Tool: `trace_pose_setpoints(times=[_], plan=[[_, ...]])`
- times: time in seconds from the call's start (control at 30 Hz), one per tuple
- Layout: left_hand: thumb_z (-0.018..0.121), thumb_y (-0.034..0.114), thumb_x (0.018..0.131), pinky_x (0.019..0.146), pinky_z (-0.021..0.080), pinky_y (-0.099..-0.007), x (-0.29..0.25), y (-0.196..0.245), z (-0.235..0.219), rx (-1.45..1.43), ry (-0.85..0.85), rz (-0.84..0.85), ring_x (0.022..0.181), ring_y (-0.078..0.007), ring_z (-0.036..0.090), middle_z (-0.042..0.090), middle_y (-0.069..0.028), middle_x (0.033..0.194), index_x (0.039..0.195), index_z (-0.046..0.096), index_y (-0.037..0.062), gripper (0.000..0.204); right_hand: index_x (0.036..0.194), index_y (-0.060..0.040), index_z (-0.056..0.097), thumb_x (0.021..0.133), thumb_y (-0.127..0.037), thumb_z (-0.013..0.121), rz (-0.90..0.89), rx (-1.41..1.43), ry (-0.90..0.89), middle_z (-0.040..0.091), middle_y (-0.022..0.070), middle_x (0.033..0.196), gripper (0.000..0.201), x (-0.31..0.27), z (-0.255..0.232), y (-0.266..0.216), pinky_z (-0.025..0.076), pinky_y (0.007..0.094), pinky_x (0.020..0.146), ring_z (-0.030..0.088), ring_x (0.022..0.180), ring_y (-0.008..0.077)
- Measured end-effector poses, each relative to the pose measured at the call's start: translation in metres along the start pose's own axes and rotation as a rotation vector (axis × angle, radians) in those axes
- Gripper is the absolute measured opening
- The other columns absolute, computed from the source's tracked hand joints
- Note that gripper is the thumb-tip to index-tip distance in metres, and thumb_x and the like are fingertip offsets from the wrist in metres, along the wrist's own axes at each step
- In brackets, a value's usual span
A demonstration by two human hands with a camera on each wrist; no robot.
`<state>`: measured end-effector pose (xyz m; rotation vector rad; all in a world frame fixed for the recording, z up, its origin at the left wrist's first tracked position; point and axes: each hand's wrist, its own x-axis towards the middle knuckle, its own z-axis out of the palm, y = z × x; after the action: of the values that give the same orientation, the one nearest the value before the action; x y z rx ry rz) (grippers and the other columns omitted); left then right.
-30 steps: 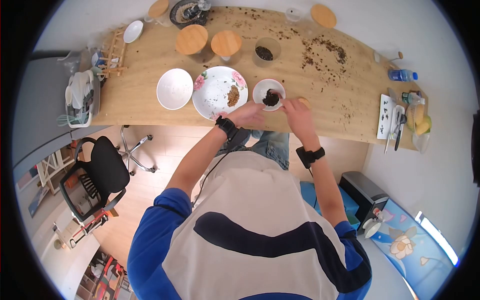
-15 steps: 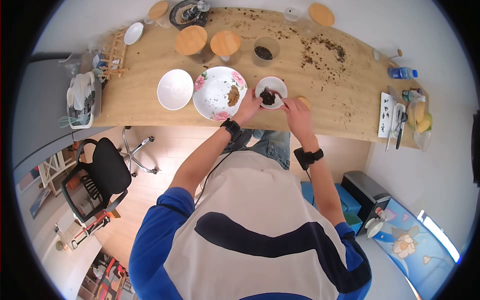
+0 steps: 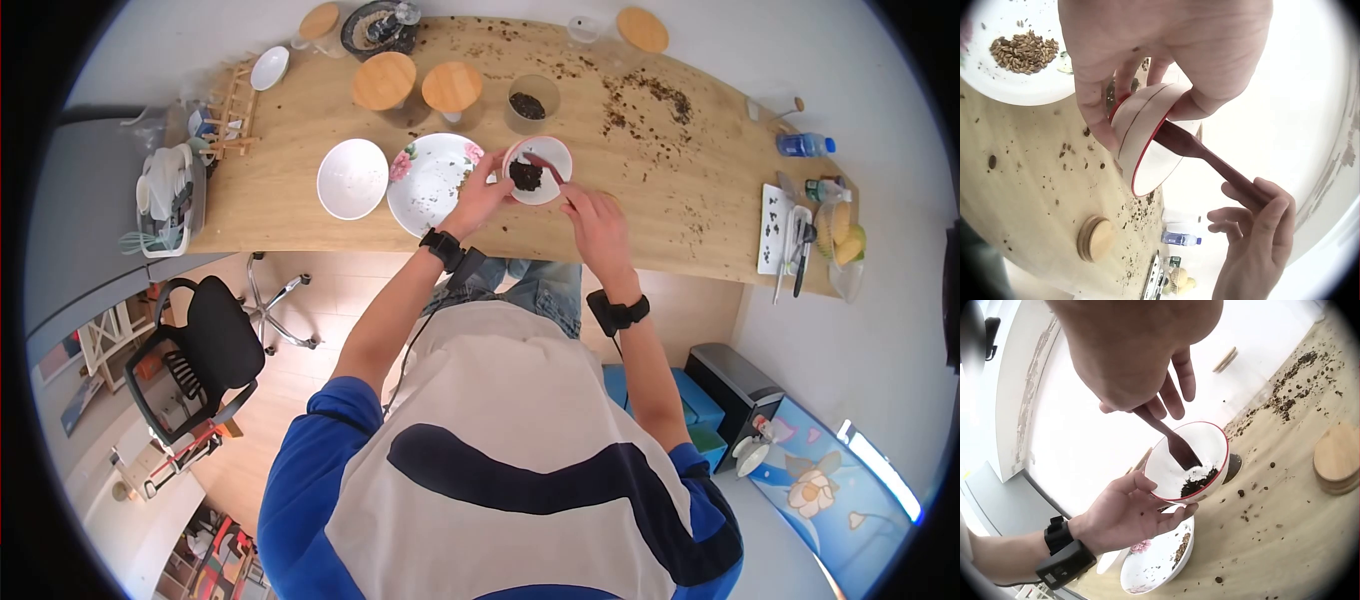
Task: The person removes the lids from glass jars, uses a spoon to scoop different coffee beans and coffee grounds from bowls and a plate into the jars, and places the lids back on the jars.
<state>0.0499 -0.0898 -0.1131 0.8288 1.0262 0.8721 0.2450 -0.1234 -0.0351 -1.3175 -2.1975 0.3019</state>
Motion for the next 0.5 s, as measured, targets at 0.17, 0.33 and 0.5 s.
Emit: trace_pose_setpoints(times=[0.17,0.33,0.5], plan=[[0.047,0.001,0.083,0.085,0.051,-0.0336,-0.003,0.015,-0.005,-0.186,-0.032,-0.022,0.104,-0.0197,0.055,0.047,-0.008,0.123,0.131,0.037,0.0039,0.049,0.1,-0.0081,0.055,0.081,-0.016,0.059,0.12,0.091,0.036,0.062,0.0092,0.082,0.02,0.004,0.002,-0.001,0.044,0.0359,0.061,0.056,0.069,0.027],[0.048,-0.001,0.081,0.083,0.053,-0.0331,-0.006,0.025,-0.007,-0.167,-0.015,-0.001,0.102,-0.0194,0.056,0.049,-0.0089,0.121,0.133,0.037,0.0043,0.053,0.1,-0.0056,0.053,0.09,-0.02,0.05,0.456,0.216,0.151,0.062,0.0111,0.075,0.017,0.005,0.008,0.005,0.045,0.0338,0.058,0.059,0.064,0.0246],[0.056,0.002,0.076,0.079,0.054,-0.0308,-0.007,0.028,-0.002,0.043,0.066,0.095,0.1,-0.0202,0.056,0.045,-0.0129,0.117,0.131,0.038,0.0009,0.058,0.096,-0.0011,0.051,0.095,-0.024,0.042,0.742,0.476,0.15,0.063,0.0093,0.073,0.025,0.007,0.01,0.006,0.047,0.0286,0.058,0.063,0.065,0.0176]])
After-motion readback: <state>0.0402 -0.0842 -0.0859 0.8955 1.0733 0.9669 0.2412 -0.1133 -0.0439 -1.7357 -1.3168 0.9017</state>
